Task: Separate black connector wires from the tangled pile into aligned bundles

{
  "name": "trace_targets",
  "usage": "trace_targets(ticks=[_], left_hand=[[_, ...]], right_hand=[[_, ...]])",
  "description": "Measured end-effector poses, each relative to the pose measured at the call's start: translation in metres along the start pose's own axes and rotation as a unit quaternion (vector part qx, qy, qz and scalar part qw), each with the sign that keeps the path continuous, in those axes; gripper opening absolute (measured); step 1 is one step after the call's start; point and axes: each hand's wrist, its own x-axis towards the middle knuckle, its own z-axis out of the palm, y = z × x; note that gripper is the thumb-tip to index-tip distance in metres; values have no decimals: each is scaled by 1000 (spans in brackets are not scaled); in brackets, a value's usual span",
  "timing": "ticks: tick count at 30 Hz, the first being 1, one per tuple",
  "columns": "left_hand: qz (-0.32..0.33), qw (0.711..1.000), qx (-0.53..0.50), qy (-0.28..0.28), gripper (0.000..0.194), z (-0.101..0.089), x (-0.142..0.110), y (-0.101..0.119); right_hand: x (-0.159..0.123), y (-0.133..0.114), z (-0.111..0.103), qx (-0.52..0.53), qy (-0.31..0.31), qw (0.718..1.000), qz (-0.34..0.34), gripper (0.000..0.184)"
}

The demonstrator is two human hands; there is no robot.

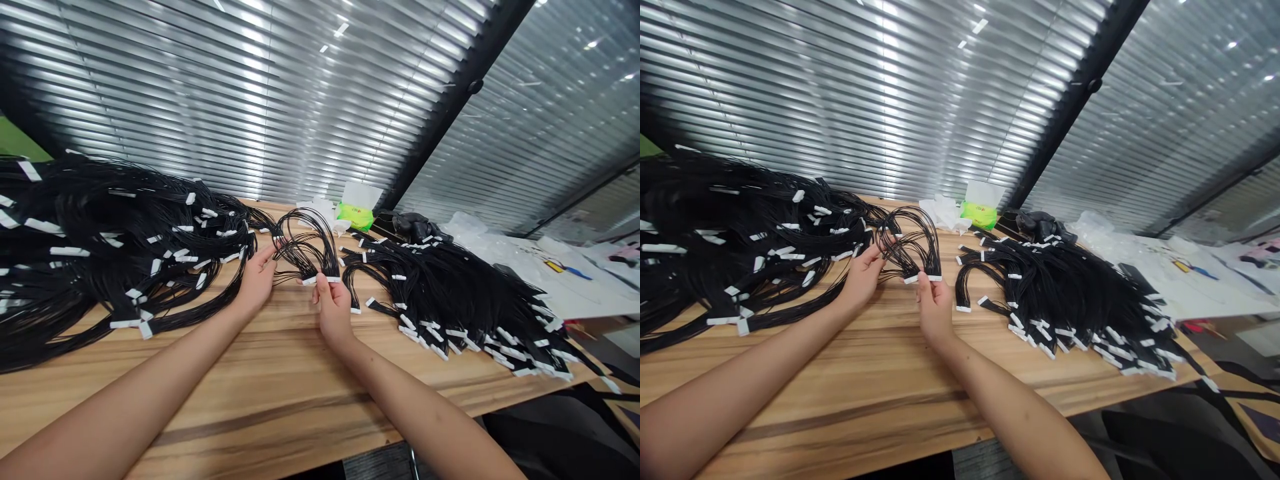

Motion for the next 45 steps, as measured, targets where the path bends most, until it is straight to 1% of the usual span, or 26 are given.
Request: trace_targets(ticks=[4, 9, 12, 13, 14, 16, 19, 22, 24, 27, 33, 38, 40, 45], left_hand=[[39, 996, 72, 22, 49, -1, -3, 5], [95, 984, 148, 40, 38, -2, -8, 16], [109, 979, 153, 76, 35, -2, -10, 21], [107, 980, 150, 77, 31, -2, -10, 22], [104, 981, 148, 69, 24, -2, -11, 23], [97, 983, 150, 36, 12, -3, -12, 25], [97, 983, 155, -6, 17, -3, -15, 29], [119, 980, 158, -24, 17, -2, -18, 33], [127, 979, 158, -25, 16, 0, -19, 33], [110, 984, 137, -21, 16, 3, -18, 31], [67, 993, 88, -34, 18, 4, -17, 29], [56, 994, 70, -55, 17, 3, -18, 32], [53, 995, 66, -57, 17, 3, -18, 32], [37, 998, 19, -53, 17, 3, -18, 34]], right_hand=[[3, -2, -1, -10, 23, 1000, 4, 41], [5, -2, -2, -14, 33, 999, 2, 43], [4, -1, -2, -15, 31, 999, 4, 42], [4, -1, -2, -16, 31, 999, 4, 42], [4, 0, -2, -16, 30, 999, 3, 41], [4, 0, -2, -17, 32, 999, 3, 42], [5, 0, -2, -17, 32, 999, 3, 43], [5, -1, -1, -21, 27, 999, 2, 43], [5, -1, -1, -23, 26, 999, 4, 43], [5, -2, 0, -22, 23, 999, 8, 45], [5, -5, 1, -26, 2, 999, 22, 45], [4, -3, 1, -24, -7, 999, 24, 43], [4, -1, 1, -20, -8, 999, 24, 42], [4, 0, 1, -10, -12, 1000, 18, 39]])
